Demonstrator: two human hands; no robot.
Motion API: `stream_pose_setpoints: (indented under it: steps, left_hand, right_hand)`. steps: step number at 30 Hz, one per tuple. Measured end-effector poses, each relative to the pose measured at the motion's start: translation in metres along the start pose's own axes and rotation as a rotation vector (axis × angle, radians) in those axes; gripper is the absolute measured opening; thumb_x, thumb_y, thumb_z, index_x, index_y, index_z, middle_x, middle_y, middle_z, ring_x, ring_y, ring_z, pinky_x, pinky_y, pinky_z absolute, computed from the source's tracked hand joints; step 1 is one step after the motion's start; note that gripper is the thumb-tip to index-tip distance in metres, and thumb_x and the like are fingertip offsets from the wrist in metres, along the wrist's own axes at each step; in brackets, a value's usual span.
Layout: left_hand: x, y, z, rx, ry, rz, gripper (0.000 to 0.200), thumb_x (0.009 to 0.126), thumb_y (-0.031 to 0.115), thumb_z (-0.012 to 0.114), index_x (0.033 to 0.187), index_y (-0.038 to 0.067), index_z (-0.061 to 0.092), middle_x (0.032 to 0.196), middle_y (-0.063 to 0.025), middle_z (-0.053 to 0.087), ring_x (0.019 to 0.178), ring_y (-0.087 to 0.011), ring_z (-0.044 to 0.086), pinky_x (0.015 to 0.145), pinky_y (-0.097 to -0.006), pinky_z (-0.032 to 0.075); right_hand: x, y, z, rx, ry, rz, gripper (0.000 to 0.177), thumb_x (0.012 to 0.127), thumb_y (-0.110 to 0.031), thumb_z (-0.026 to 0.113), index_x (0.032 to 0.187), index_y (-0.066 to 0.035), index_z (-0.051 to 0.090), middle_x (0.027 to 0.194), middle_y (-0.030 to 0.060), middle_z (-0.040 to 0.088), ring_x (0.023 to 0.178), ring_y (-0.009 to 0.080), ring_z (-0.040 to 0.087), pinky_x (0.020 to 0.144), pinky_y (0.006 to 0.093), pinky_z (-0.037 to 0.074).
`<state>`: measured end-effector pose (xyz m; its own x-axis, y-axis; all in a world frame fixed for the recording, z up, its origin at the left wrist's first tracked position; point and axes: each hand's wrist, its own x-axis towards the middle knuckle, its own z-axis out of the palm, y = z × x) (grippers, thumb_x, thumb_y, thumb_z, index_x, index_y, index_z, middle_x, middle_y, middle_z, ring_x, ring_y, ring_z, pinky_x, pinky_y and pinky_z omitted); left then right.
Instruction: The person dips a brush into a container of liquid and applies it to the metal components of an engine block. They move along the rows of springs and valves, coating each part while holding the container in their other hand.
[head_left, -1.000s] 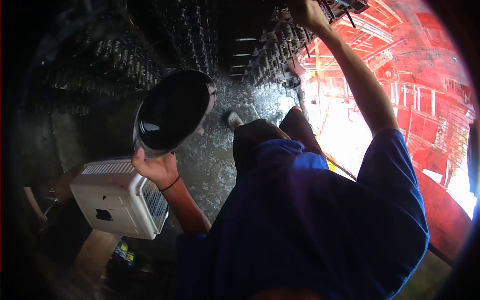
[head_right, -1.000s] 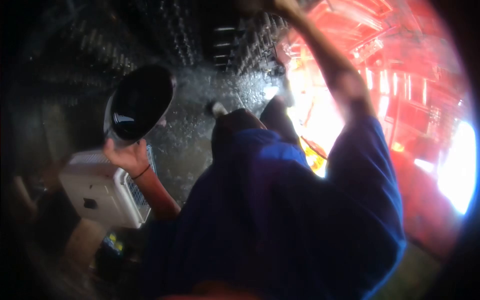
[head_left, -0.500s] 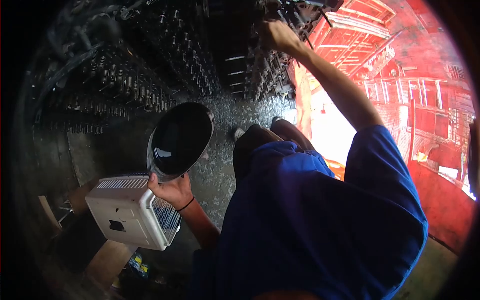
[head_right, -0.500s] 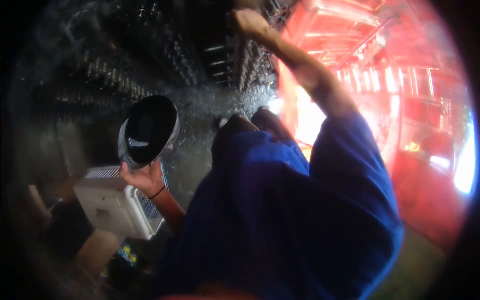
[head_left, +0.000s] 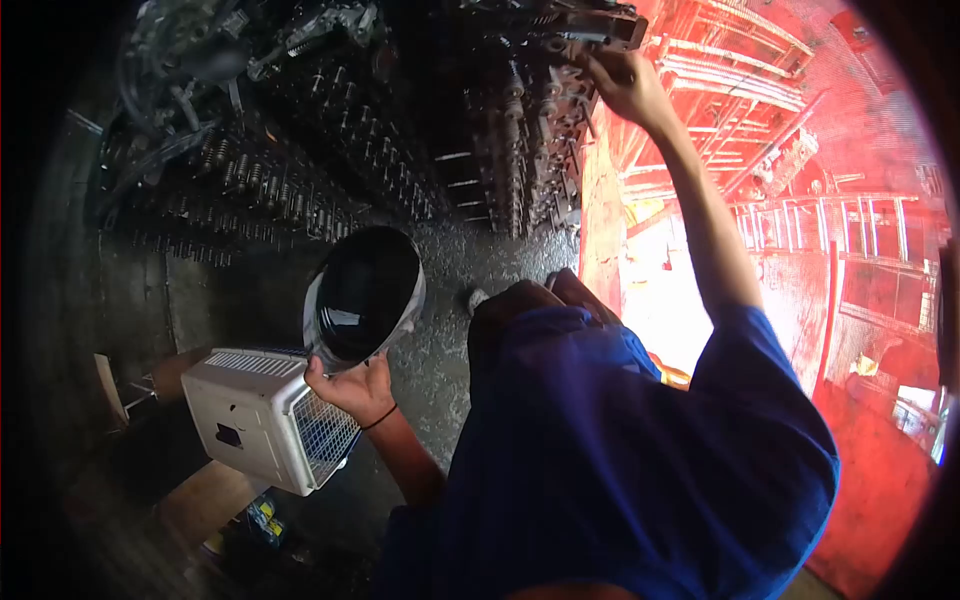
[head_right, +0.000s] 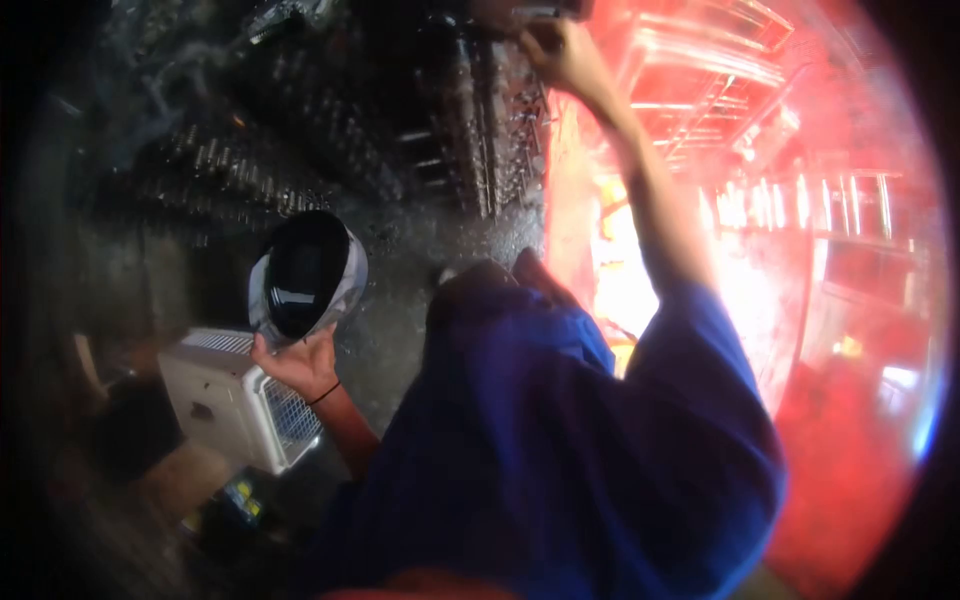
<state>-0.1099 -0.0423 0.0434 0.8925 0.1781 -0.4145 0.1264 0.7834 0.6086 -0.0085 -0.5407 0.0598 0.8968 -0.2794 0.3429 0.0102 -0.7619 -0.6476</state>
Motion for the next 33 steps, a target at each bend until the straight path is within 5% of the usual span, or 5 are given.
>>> stream_pose_setpoints:
  steps: [17, 25, 27, 29, 33]
  left_hand:
    - [-0.055, -0.106, 0.070, -0.051, -0.130, -0.057, 0.070, 0.080, 0.038, 0.064, 0.141, 0.005, 0.051, 0.142, -0.0152, 0.055, 0.134, -0.0348, 0.050, 0.113, -0.0569, 0.038]
    - [-0.022, -0.154, 0.095, -0.038, -0.367, -0.163, 0.057, 0.083, 0.031, 0.062, 0.133, 0.004, 0.058, 0.136, -0.0120, 0.060, 0.130, -0.0310, 0.053, 0.115, -0.0485, 0.036]
    - [-0.020, -0.168, 0.104, -0.037, -0.378, -0.194, 0.058, 0.083, 0.032, 0.062, 0.133, 0.003, 0.058, 0.136, -0.0123, 0.061, 0.129, -0.0306, 0.053, 0.114, -0.0480, 0.037]
    - [-0.018, -0.184, 0.116, -0.038, -0.402, -0.239, 0.058, 0.083, 0.033, 0.062, 0.132, 0.002, 0.058, 0.135, -0.0125, 0.061, 0.128, -0.0302, 0.054, 0.113, -0.0475, 0.038]
    - [-0.013, -0.209, 0.129, -0.003, -0.467, -0.344, 0.059, 0.083, 0.034, 0.062, 0.132, 0.002, 0.058, 0.133, -0.0124, 0.061, 0.127, -0.0296, 0.055, 0.108, -0.0484, 0.042]
  right_hand:
    - [-0.031, 0.009, -0.058, 0.339, 0.043, -0.062, 0.028, 0.102, -0.017, 0.058, 0.117, 0.002, 0.071, 0.091, 0.0069, 0.076, 0.078, 0.0113, 0.066, 0.071, 0.0268, 0.052]
    - [-0.078, -0.063, -0.126, 0.849, -0.480, -0.071, 0.021, 0.095, -0.017, 0.068, 0.107, -0.001, 0.076, 0.089, 0.0136, 0.076, 0.079, 0.0162, 0.071, 0.068, 0.0278, 0.056]
    - [-0.087, -0.084, -0.118, 0.381, -0.503, -0.102, 0.024, 0.097, -0.019, 0.065, 0.106, 0.000, 0.076, 0.084, 0.0092, 0.075, 0.072, 0.0134, 0.068, 0.066, 0.0291, 0.053]
    - [-0.097, -0.084, -0.095, 0.031, -0.395, -0.224, 0.022, 0.094, -0.022, 0.070, 0.098, -0.001, 0.076, 0.089, 0.0170, 0.075, 0.081, 0.0284, 0.072, 0.077, 0.0376, 0.056]
    - [-0.095, -0.055, -0.062, 0.049, -0.449, -0.328, 0.026, 0.096, -0.021, 0.066, 0.109, 0.000, 0.073, 0.089, 0.0175, 0.075, 0.080, 0.0312, 0.071, 0.080, 0.0395, 0.056]
